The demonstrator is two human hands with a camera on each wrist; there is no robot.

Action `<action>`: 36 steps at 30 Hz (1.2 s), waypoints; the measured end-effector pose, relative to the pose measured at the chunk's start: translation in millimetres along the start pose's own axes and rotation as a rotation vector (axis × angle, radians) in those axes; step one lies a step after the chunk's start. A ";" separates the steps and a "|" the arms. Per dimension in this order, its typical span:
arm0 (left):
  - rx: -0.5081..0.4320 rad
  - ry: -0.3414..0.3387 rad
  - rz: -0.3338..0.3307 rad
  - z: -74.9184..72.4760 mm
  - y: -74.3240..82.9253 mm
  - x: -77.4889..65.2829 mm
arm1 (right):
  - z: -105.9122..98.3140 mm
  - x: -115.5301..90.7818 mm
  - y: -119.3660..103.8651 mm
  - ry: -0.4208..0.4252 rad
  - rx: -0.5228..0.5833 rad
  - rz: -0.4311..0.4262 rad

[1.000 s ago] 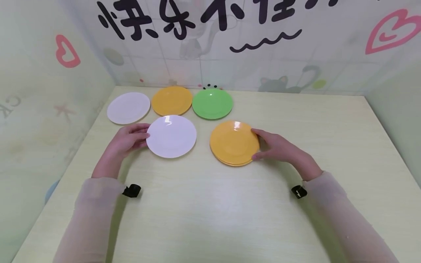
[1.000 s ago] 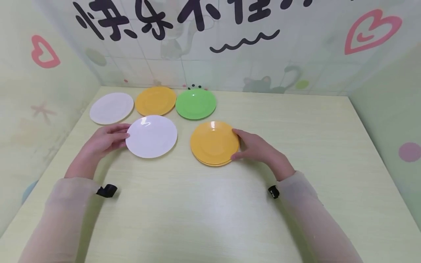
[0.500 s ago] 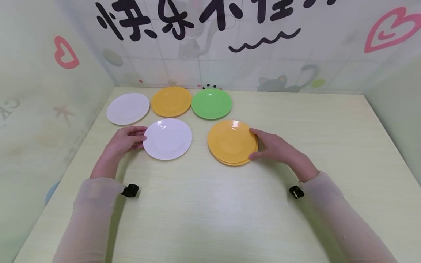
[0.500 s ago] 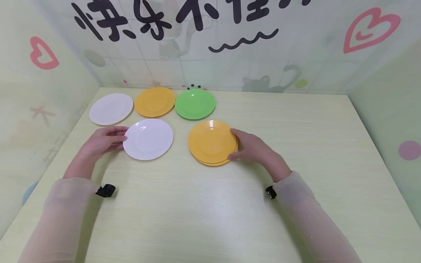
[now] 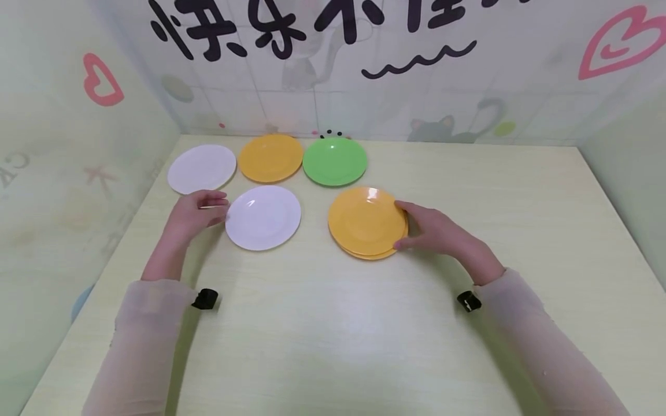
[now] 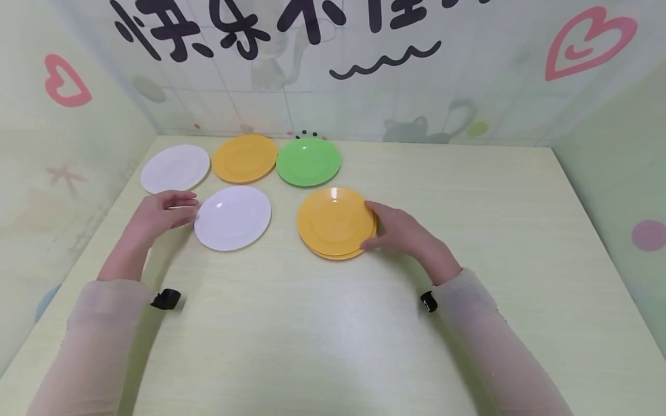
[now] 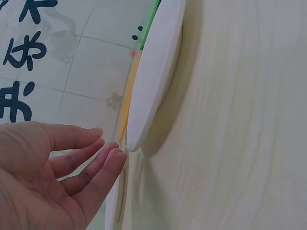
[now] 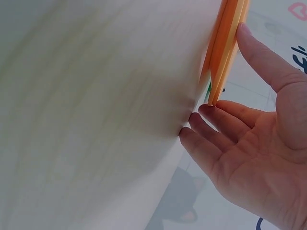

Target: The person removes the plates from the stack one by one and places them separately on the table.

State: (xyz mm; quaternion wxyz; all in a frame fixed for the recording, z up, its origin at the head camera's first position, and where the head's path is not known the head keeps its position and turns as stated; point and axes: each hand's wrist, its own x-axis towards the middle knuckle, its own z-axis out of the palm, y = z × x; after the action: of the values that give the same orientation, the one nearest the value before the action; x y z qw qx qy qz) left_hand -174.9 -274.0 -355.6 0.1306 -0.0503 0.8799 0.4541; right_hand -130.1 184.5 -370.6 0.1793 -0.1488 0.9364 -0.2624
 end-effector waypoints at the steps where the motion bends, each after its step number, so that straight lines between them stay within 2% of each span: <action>1: -0.007 0.006 0.007 0.0 1.6 -0.2 | -0.1 0.1 0.0 0.000 0.001 0.002; 7: -0.038 0.022 0.036 4.4 8.4 1.1 | 0.1 0.6 0.5 0.001 -0.002 -0.001; 15: -0.093 0.005 0.038 16.5 19.4 3.2 | -0.5 0.9 -0.6 -0.005 0.002 0.004; 23: -0.131 -0.019 0.052 28.3 34.1 3.2 | -0.7 1.5 0.4 -0.009 -0.004 0.013; 29: -0.163 -0.041 0.033 38.9 42.7 2.9 | -0.5 2.0 2.0 -0.007 -0.001 0.007; 36: -0.199 -0.082 0.064 51.3 48.9 2.5 | 0.4 2.2 2.6 -0.004 -0.001 0.004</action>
State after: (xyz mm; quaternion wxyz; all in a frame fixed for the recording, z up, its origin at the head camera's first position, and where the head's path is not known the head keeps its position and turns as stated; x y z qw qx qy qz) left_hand -178.0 -203.7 -346.2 0.1462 -0.0161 0.8257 0.5447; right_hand -132.4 185.6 -372.9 0.1816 -0.1477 0.9364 -0.2615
